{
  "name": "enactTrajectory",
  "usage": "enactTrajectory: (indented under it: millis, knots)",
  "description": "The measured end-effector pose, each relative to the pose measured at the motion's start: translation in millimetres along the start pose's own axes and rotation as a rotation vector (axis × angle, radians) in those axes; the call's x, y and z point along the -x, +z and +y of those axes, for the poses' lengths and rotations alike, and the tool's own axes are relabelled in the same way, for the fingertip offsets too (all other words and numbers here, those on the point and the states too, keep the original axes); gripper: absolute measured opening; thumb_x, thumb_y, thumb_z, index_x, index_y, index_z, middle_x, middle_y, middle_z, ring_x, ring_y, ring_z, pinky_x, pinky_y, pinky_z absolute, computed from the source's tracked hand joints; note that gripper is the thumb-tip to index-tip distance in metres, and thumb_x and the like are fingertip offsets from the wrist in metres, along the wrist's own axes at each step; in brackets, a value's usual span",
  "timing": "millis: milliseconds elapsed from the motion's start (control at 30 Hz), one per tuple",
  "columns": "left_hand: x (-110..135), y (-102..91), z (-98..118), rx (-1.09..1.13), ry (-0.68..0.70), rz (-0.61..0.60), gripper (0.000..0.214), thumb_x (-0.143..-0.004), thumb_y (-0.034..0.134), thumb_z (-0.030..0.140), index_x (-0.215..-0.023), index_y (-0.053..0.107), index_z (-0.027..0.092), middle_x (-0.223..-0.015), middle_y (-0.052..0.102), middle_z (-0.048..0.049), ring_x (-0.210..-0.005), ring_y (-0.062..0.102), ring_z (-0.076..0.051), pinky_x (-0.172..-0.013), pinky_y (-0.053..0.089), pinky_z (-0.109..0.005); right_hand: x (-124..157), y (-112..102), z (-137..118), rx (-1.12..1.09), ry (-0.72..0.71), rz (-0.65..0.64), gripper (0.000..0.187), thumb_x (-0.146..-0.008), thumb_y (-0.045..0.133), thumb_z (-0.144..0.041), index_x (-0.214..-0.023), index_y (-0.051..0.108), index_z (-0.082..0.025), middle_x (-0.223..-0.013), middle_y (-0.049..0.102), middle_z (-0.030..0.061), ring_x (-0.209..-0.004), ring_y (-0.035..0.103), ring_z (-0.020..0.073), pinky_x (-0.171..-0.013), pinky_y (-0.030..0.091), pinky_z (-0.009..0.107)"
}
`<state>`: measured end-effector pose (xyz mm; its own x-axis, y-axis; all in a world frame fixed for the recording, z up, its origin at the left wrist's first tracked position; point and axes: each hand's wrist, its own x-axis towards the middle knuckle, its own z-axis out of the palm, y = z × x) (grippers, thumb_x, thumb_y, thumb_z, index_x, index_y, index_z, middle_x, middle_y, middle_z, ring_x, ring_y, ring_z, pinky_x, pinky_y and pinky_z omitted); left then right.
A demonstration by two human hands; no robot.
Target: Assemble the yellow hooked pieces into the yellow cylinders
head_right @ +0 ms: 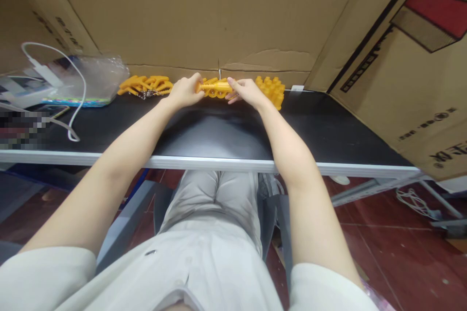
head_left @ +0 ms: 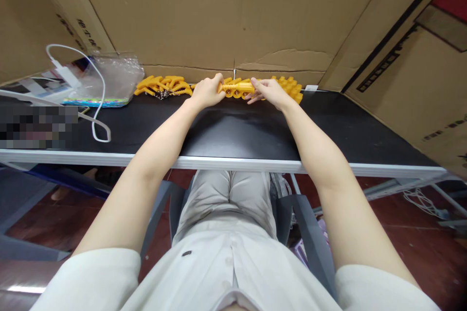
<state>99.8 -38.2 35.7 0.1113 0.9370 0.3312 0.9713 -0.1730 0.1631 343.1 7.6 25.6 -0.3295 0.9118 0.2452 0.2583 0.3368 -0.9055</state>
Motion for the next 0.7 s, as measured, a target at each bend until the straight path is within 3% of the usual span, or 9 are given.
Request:
enactTrajectory:
  millis: [200,400,467,567,700]
  knots:
    - [0.2,-0.5,-0.5,-0.003,-0.019,-0.01,0.067,-0.094,0.06,0.031,-0.159,0.059,0.017,-0.131,0.074,-0.0204,-0.129,0.068,-0.045,-0.11,0.054,-0.052,1.0,7.6,-3.2,0.009,0.08,0.026,0.072,-0.085,0.074,-0.092,-0.092,0.066,-0.021,-0.075,0.077,0.0095,-0.066,0.08,0.0242,-0.066,0.07,0.036]
    - [-0.1,-0.5,-0.6,0.005,-0.037,-0.023,0.066,-0.095,0.06,0.031,-0.16,0.06,0.017,-0.134,0.072,-0.0205,-0.131,0.068,-0.045,-0.111,0.054,-0.051,0.1,2.4,1.4,-0.066,0.028,-0.034,0.052,-0.09,0.094,-0.058,-0.116,0.065,-0.023,-0.083,0.081,0.0017,-0.066,0.078,0.0172,-0.068,0.068,0.029]
    - [-0.5,-0.1,-1.0,0.001,-0.033,-0.015,0.066,-0.095,0.06,0.031,-0.16,0.06,0.017,-0.133,0.073,-0.0198,-0.13,0.068,-0.045,-0.111,0.054,-0.051,0.5,1.2,2.2,-0.068,0.023,-0.035,0.049,-0.09,0.096,-0.052,-0.115,0.064,-0.024,-0.082,0.079,0.0005,-0.066,0.077,0.0171,-0.069,0.068,0.03]
    - [-0.7,-0.1,-1.0,-0.004,-0.022,-0.009,0.068,-0.094,0.061,0.03,-0.16,0.059,0.017,-0.131,0.073,-0.0195,-0.129,0.068,-0.045,-0.111,0.053,-0.051,2.1,0.5,-0.3,-0.05,0.024,-0.03,0.048,-0.093,0.09,-0.062,-0.101,0.064,-0.022,-0.076,0.076,0.0029,-0.061,0.073,0.0164,-0.063,0.065,0.028]
    - [-1.6,0.7,-2.1,-0.017,-0.006,0.004,0.07,-0.093,0.061,0.028,-0.162,0.058,0.016,-0.128,0.073,-0.0198,-0.127,0.068,-0.045,-0.112,0.053,-0.051,5.0,2.2,-7.2,-0.019,0.037,-0.01,0.06,-0.09,0.083,-0.079,-0.089,0.064,-0.022,-0.065,0.07,0.0036,-0.053,0.066,0.0155,-0.053,0.058,0.027]
